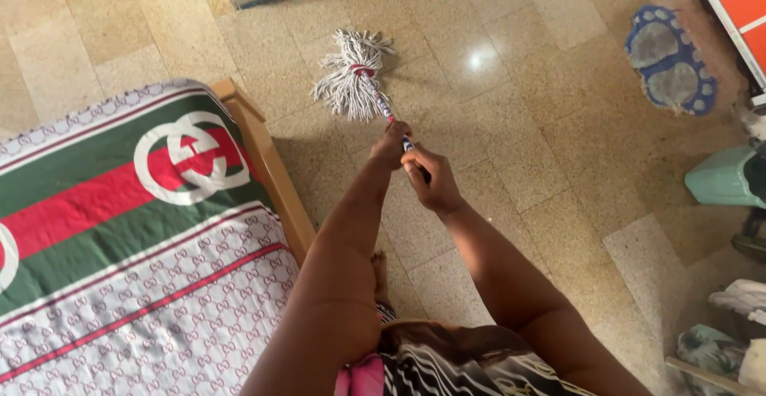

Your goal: Mopping the floor around a bed and cabinets in a bedroom.

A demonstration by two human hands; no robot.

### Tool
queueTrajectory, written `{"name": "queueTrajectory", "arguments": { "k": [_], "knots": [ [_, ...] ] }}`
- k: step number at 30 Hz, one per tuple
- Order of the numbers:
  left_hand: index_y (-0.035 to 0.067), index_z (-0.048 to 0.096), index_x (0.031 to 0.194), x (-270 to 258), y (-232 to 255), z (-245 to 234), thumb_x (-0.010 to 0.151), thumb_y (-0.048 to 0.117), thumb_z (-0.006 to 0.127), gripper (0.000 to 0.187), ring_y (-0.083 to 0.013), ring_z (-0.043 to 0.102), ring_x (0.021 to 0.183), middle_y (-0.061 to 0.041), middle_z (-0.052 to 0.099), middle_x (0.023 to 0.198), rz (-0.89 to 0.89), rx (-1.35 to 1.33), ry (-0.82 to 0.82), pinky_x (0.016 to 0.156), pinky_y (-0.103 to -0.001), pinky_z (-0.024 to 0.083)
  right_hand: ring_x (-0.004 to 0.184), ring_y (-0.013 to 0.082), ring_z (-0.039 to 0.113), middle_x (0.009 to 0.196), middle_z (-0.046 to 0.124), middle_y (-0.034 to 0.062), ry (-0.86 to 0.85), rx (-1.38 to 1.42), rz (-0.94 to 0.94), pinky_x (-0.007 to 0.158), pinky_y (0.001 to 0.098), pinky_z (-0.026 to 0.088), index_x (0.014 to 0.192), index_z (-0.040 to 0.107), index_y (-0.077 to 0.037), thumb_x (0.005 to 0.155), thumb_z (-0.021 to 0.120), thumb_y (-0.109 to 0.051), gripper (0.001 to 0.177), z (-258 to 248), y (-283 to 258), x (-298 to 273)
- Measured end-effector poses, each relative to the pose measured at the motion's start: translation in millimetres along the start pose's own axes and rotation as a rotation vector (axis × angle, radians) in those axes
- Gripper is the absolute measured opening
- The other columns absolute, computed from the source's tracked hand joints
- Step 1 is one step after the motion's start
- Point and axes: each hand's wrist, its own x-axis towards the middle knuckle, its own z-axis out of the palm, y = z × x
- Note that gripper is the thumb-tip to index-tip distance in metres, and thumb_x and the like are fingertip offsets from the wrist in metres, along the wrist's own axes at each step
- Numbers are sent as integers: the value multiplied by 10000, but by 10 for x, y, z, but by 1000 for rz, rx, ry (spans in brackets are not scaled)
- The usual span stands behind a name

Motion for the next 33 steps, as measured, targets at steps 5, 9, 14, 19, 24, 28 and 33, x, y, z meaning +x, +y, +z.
{"name": "queueTrajectory", "arguments": {
  "k": [5, 9, 14, 19, 24, 28, 33],
  "knots": [
    [129, 658, 966, -632, 560, 272, 796, 346, 801, 311, -351, 618, 1104, -127, 639, 1131, -79, 19, -85, 928, -441, 512, 562, 94, 422, 643, 465, 18, 19, 42, 67, 556, 286, 347, 977, 611, -36, 996, 537, -89, 92, -203, -225, -768],
    [112, 656, 904, -1364, 1108, 622, 781, 408, 815, 358, -357, 632, 1057, -133, 654, 1063, 36, 41, -130, 914, -455, 526, 565, 94, 424, 632, 470, 11, 28, 14, 71, 552, 287, 353, 969, 628, -42, 977, 559, -109, 96, -474, -509, -1702],
    [77, 662, 819, -2120, 1698, 1234, 799, 442, 809, 393, -410, 627, 933, -188, 642, 946, 199, 52, -136, 793, -510, 514, 718, 100, 447, 733, 480, 2, 56, 52, -25, 725, 306, 429, 1049, 634, -35, 1046, 559, -107, 104, -878, -945, -2665],
    [77, 658, 824, -2843, 2409, 1402, 816, 376, 778, 322, -405, 652, 922, -171, 670, 905, 280, 2, -207, 799, -506, 522, 642, 56, 415, 703, 515, -13, 66, 34, 274, 580, 267, 341, 1030, 666, -19, 994, 580, -121, 138, -1248, -1749, -3252],
    [87, 664, 843, -3206, 2780, 1511, 783, 337, 787, 286, -402, 655, 919, -162, 686, 886, 396, -34, -253, 789, -509, 522, 600, 27, 405, 675, 509, -49, 103, 265, 394, 545, 258, 334, 1053, 667, -42, 1001, 575, -146, 149, -1386, -2094, -3642],
    [111, 702, 896, -3346, 2645, 1624, 774, 288, 794, 234, -383, 659, 912, -144, 700, 891, 449, -37, -268, 777, -492, 528, 637, 46, 410, 695, 507, -38, 29, 106, 377, 566, 259, 333, 1038, 687, -21, 988, 605, -125, 142, -1358, -1959, -3972],
    [133, 726, 883, -3365, 2693, 1512, 720, 199, 772, 181, -349, 672, 907, -100, 715, 872, 537, -43, -281, 827, -468, 519, 681, 66, 494, 742, 553, -18, -132, 99, 263, 611, 254, 412, 1058, 660, -14, 938, 649, -106, 152, -1403, -2070, -4004]
  ]
}}
